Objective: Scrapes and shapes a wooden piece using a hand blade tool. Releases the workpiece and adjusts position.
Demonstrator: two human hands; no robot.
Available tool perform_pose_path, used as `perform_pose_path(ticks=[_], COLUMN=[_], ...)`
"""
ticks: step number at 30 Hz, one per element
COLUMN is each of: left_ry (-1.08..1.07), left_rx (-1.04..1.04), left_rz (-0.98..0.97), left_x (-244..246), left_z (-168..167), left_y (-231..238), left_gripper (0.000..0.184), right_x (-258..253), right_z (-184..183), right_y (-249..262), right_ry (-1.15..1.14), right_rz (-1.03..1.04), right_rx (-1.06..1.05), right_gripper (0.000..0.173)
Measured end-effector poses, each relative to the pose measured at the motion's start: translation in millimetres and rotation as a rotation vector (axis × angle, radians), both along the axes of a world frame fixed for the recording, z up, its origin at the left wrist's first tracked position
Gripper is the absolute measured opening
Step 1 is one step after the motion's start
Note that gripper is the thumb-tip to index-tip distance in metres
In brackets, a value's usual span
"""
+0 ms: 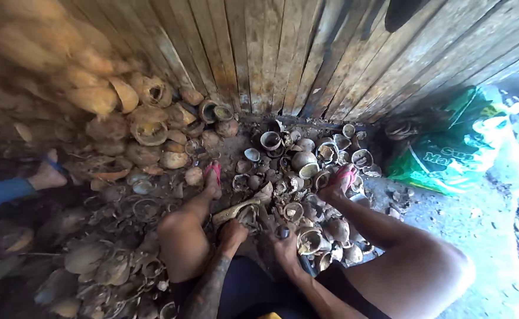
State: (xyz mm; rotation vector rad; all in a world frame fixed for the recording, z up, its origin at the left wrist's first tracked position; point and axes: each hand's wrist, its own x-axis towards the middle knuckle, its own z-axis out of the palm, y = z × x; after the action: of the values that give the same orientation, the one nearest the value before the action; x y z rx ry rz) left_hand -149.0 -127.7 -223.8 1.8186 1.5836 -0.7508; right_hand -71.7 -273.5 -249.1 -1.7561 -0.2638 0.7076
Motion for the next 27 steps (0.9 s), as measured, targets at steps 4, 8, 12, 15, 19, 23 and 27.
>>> perform_pose_path(ticks=[4, 8, 12, 15, 19, 23, 27], left_ry=[0.017, -0.061, -0.293, -0.348, -0.192, -0.115, -0.105], left_rx=[-0.016, 0.008, 0.129, 0.253, 0.256, 0.187, 0.140], left_rz=[-0.010, 0.016, 0.191, 0.247, 0.155, 0.143, 0.136], left_x=[-2, -11, -27, -28, -18, -7, -2], left_z=[-2, -10, -18, -18, -15, -1, 0], left_y=[-1, -2, -5, -14, -19, -11, -4], left_gripper=[0.043, 0.042, 0.051, 0.056, 0.046, 0.045, 0.043], right_x=[17, 25, 7, -3, -10, -10, -3], right_z=[-20, -40, -13, -4, 2, 1, 2], right_y=[6, 4, 10, 15, 13, 10, 20], right_ry=[0.176, 0.118, 0.261, 0.382, 0.355, 0.101, 0.096], right_rz=[-0.088, -0.039, -0.164, -0.239, -0.244, -0.171, -0.201], right_rx=[-0.002, 0.074, 0.006, -0.009, 0.033, 0.053, 0.026], right_gripper=[0.029, 0.029, 0.027, 0.023, 0.020, 0.022, 0.023])
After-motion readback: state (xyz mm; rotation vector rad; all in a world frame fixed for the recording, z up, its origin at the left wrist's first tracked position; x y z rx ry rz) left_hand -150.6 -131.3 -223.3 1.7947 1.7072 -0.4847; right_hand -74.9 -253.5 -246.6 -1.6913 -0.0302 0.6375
